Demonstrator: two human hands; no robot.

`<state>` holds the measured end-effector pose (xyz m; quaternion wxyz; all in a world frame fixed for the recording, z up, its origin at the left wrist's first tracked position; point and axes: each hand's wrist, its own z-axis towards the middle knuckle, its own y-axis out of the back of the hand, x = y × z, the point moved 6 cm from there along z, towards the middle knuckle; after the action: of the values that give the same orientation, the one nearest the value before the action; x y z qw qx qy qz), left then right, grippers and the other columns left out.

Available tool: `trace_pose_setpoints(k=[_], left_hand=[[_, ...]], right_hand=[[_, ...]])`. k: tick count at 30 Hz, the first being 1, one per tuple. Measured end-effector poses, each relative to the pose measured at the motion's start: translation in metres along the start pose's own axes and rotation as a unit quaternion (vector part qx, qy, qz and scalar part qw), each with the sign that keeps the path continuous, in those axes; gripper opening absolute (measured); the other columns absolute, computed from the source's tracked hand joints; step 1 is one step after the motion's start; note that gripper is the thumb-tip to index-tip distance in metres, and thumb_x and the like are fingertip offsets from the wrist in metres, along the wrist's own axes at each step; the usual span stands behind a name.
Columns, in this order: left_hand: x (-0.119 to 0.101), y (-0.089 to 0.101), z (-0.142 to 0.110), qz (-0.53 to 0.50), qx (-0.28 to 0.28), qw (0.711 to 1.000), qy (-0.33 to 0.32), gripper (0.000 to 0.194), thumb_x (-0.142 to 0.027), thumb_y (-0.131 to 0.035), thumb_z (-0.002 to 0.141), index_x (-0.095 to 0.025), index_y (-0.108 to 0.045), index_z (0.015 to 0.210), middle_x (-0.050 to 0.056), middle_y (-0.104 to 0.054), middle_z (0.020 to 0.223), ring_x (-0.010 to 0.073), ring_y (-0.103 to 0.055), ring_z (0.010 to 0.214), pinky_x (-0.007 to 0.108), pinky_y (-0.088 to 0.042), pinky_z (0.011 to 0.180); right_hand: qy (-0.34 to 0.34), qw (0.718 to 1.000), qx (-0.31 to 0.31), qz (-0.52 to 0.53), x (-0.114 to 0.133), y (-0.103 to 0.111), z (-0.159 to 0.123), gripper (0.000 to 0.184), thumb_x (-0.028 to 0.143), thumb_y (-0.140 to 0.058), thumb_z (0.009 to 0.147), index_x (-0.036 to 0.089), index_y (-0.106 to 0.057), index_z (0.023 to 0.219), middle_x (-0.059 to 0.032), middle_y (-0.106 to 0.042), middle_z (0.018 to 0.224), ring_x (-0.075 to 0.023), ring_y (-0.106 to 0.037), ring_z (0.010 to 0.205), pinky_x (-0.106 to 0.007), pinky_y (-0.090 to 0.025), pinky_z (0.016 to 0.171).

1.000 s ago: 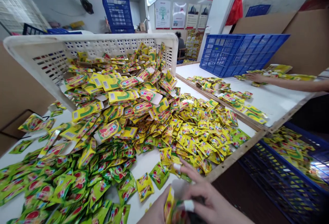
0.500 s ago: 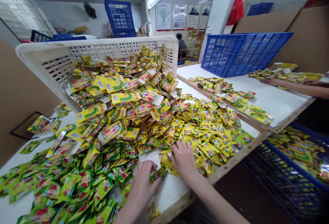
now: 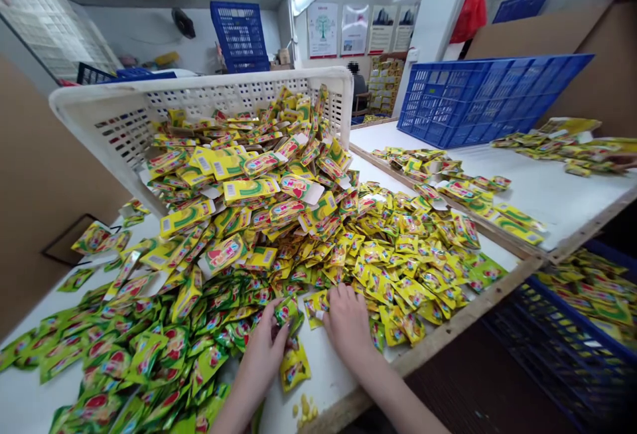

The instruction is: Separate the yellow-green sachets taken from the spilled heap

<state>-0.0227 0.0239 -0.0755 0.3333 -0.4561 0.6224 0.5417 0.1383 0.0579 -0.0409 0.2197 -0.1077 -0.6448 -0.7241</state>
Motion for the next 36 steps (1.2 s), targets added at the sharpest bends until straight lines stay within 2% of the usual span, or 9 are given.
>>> trace_pose_setpoints(k=[6,9,12,19,24,26,29,32,36], left_hand=[[-0.006,-0.006,-0.01,-0.147,0.065,0.987,0.017,0.056,-0.038,-0.053,0.075,-0.022,-0.031,0.124,-0.002,-0.05,0.078,0.0173,-0.057,0.072,0.032,-0.049,0.069],[-0.027,-0.019,-0.021,-0.189,0.171,0.967,-0.012,0.069,-0.029,-0.062,0.07,-0.023,-0.025,0.127,0.006,-0.056,0.102,0.0184,-0.055,0.09,0.03,-0.045,0.078],[-0.038,-0.022,-0.027,-0.157,0.167,0.973,-0.03,0.06,-0.034,-0.058,0.077,-0.023,-0.025,0.126,0.003,-0.056,0.089,0.0145,-0.053,0.076,0.026,-0.044,0.068],[-0.055,-0.027,-0.035,0.013,0.141,0.986,-0.082,0.036,-0.041,-0.037,0.087,-0.022,-0.033,0.119,-0.005,-0.044,0.065,0.0135,-0.047,0.059,0.025,-0.038,0.057],[-0.111,-0.009,-0.001,0.273,0.123,0.929,-0.215,0.027,-0.041,-0.042,0.086,-0.023,-0.047,0.105,0.001,-0.061,0.079,0.0172,-0.057,0.071,0.027,-0.043,0.066],[-0.15,0.014,0.03,0.395,-0.01,0.866,-0.305,0.028,-0.044,-0.041,0.086,-0.02,-0.053,0.095,0.005,-0.061,0.092,0.0199,-0.056,0.089,0.03,-0.043,0.08],[-0.187,0.041,0.086,0.424,-0.104,0.848,-0.302,0.039,-0.041,-0.033,0.089,-0.012,-0.046,0.111,0.017,-0.053,0.114,0.0296,-0.046,0.111,0.043,-0.035,0.092],[-0.199,0.046,0.125,0.457,-0.09,0.838,-0.285,0.039,-0.041,-0.051,0.08,-0.01,-0.052,0.104,0.02,-0.06,0.103,0.0362,-0.052,0.102,0.049,-0.038,0.087],[-0.189,0.046,0.128,0.474,-0.08,0.83,-0.282,0.033,-0.035,-0.059,0.074,-0.011,-0.057,0.098,0.021,-0.061,0.103,0.0404,-0.051,0.104,0.054,-0.036,0.088]], right_hand=[[0.037,0.983,0.032,0.179,-0.019,0.022,0.002,0.006,0.017,-0.048,0.082,0.018,-0.054,0.081,0.0,-0.06,0.072,-0.0131,-0.056,0.064,-0.023,-0.044,0.058],[0.077,0.946,0.037,0.312,-0.007,0.033,-0.008,0.002,0.018,-0.053,0.079,0.019,-0.054,0.078,-0.0023,-0.058,0.089,-0.0145,-0.057,0.081,-0.023,-0.046,0.067],[0.068,0.912,0.041,0.401,0.001,0.031,-0.017,0.002,0.019,-0.055,0.078,0.019,-0.054,0.079,-0.0048,-0.056,0.094,-0.0181,-0.055,0.09,-0.028,-0.046,0.073],[-0.021,0.712,0.232,0.662,0.004,0.006,-0.028,0.045,0.033,-0.067,0.073,0.024,-0.046,0.111,0.0001,-0.063,0.082,-0.0151,-0.062,0.076,-0.031,-0.048,0.075],[-0.05,0.759,0.126,0.637,-0.02,0.022,-0.024,0.026,0.038,-0.07,0.068,0.017,-0.062,0.081,-0.0014,-0.064,0.07,-0.0162,-0.06,0.067,-0.025,-0.048,0.056],[-0.072,0.763,0.106,0.634,-0.028,0.025,-0.026,0.027,0.038,-0.071,0.067,0.017,-0.06,0.08,-0.0002,-0.063,0.067,-0.0137,-0.058,0.057,-0.02,-0.044,0.043],[-0.092,0.756,0.102,0.64,-0.032,0.024,-0.031,0.028,0.039,-0.071,0.067,0.018,-0.056,0.076,0.0044,-0.058,0.059,-0.0065,-0.047,0.037,-0.016,-0.036,0.032],[-0.105,0.753,0.09,0.643,-0.038,0.02,-0.036,0.029,0.039,-0.072,0.066,0.018,-0.053,0.074,0.0057,-0.058,0.061,-0.0028,-0.041,0.031,-0.014,-0.033,0.028],[-0.13,0.76,0.097,0.63,-0.05,0.019,-0.041,0.032,0.04,-0.072,0.065,0.017,-0.054,0.078,0.005,-0.06,0.063,-0.0033,-0.045,0.029,-0.013,-0.03,0.026]])
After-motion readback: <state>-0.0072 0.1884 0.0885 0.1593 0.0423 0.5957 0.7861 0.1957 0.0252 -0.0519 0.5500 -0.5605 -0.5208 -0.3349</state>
